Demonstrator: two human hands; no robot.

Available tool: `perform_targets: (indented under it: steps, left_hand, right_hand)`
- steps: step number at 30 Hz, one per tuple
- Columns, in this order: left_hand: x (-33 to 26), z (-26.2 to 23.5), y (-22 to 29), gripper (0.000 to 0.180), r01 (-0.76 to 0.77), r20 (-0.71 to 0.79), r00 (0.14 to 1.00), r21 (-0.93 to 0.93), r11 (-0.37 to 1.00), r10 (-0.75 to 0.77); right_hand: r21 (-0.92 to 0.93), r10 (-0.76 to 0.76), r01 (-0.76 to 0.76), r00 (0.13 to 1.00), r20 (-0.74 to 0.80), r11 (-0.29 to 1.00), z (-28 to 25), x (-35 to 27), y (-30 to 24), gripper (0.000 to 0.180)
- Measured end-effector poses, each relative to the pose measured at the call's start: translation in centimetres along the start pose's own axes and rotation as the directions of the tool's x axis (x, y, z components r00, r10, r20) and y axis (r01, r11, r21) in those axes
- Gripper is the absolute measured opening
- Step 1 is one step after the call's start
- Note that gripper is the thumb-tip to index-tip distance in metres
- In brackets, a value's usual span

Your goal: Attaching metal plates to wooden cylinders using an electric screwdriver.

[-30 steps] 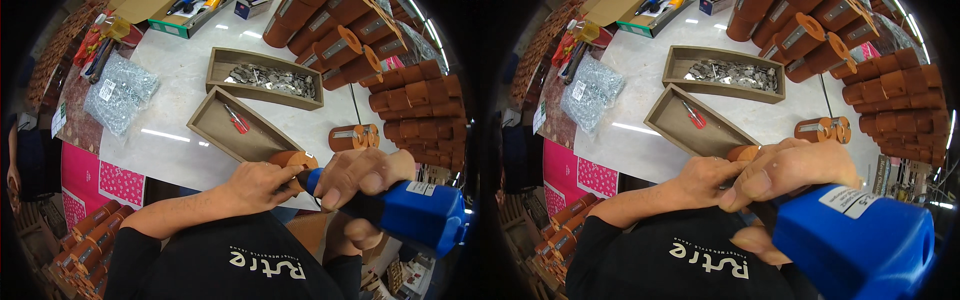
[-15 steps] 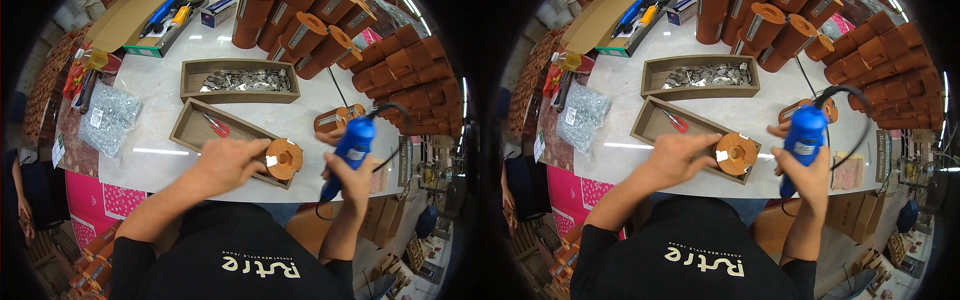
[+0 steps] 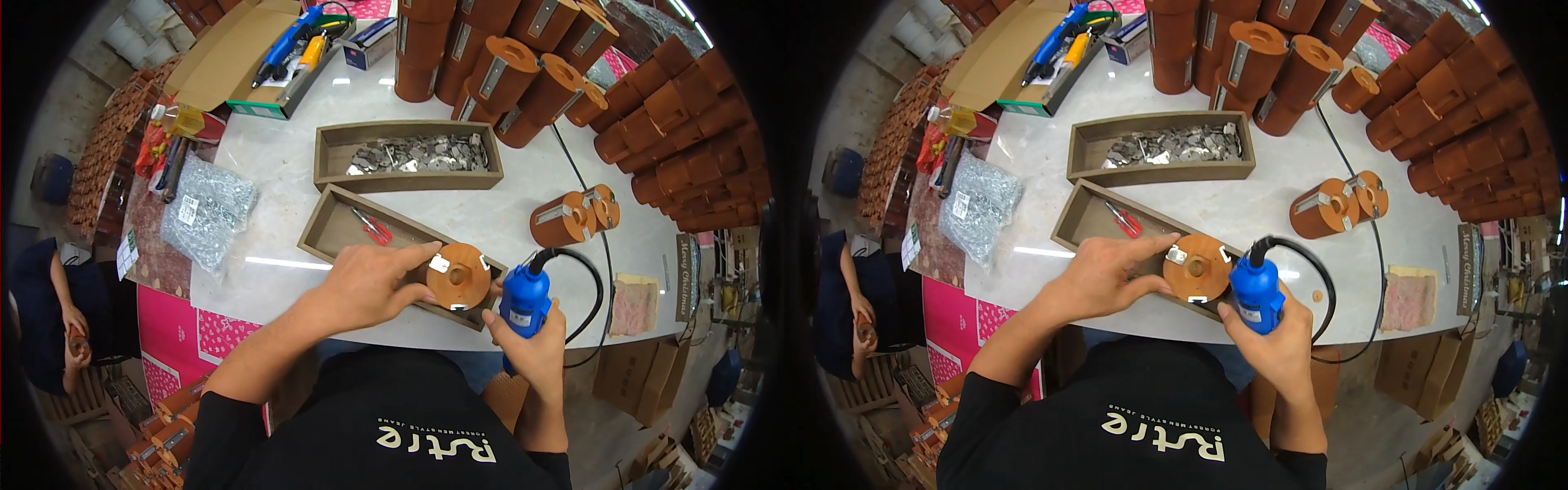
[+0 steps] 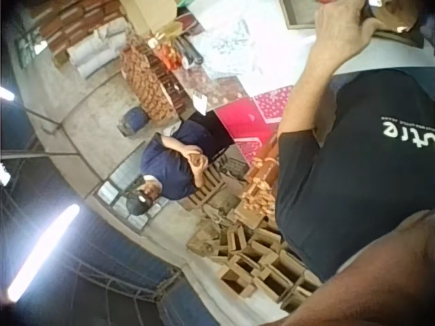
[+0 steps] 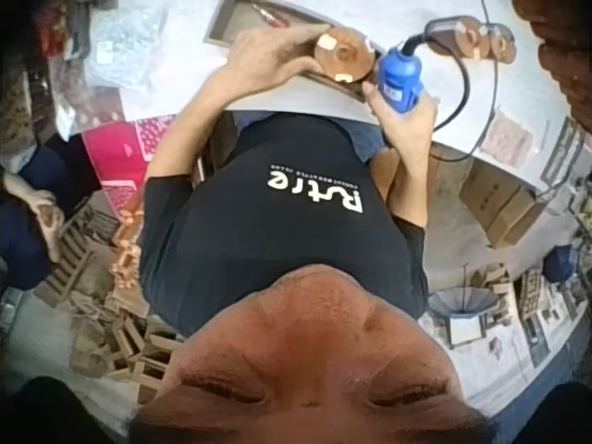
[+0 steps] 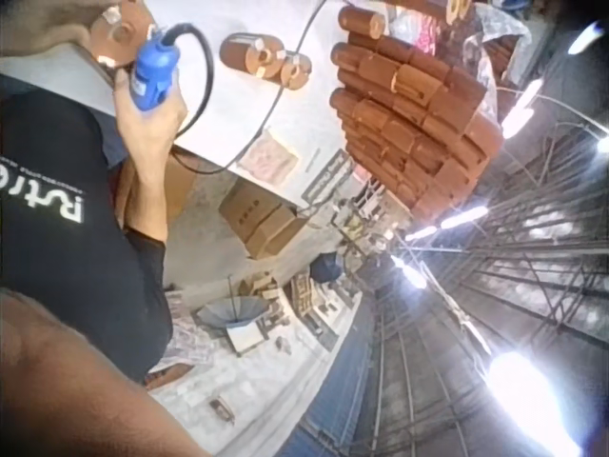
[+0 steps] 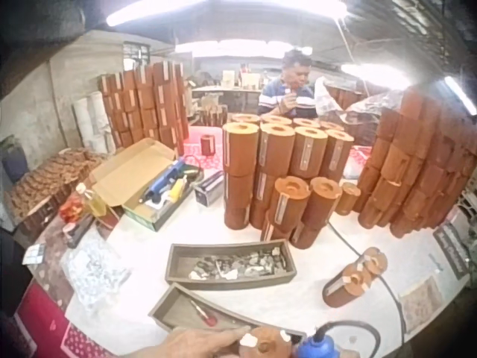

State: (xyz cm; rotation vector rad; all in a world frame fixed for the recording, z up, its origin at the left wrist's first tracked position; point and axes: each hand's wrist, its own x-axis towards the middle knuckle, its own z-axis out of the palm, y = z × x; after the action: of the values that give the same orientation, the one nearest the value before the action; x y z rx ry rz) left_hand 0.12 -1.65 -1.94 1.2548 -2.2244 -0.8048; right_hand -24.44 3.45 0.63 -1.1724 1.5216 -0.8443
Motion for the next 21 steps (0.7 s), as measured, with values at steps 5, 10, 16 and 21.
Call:
perform_targets:
  steps: [5, 10, 16, 21]
  left_hand:
    - [6.1, -6.4, -2.6, 0.027, 0.140, -0.008, 0.990, -0.037, 0.989, -0.140]
    - [14.5, -3.1, -7.0, 0.022, 0.095, 0.084, 0.986, 0.436, 0.895, -0.146]
    - [16.9, -1.5, -7.9, 0.021, 0.093, 0.213, 0.949, 0.510, 0.855, -0.230]
    - [16.6, -1.6, -9.4, 0.020, 0.143, 0.097, 0.977, 0.374, 0.916, -0.192]
  right_hand:
    - [-0.012, -0.068, 0.069, 0.996, 0.056, 0.998, 0.6, -0.4, 2.7, 0.037]
    - [0.076, -0.022, 0.018, 0.999, 0.045, 0.997, 0.5, -0.4, 3.0, 0.039]
    - [0.208, -0.004, 0.001, 1.000, 0.015, 0.978, -0.7, -1.3, 3.4, 0.042]
    - [0.166, -0.091, 0.086, 0.996, 0.019, 0.982, -1.3, -1.0, 4.1, 0.044]
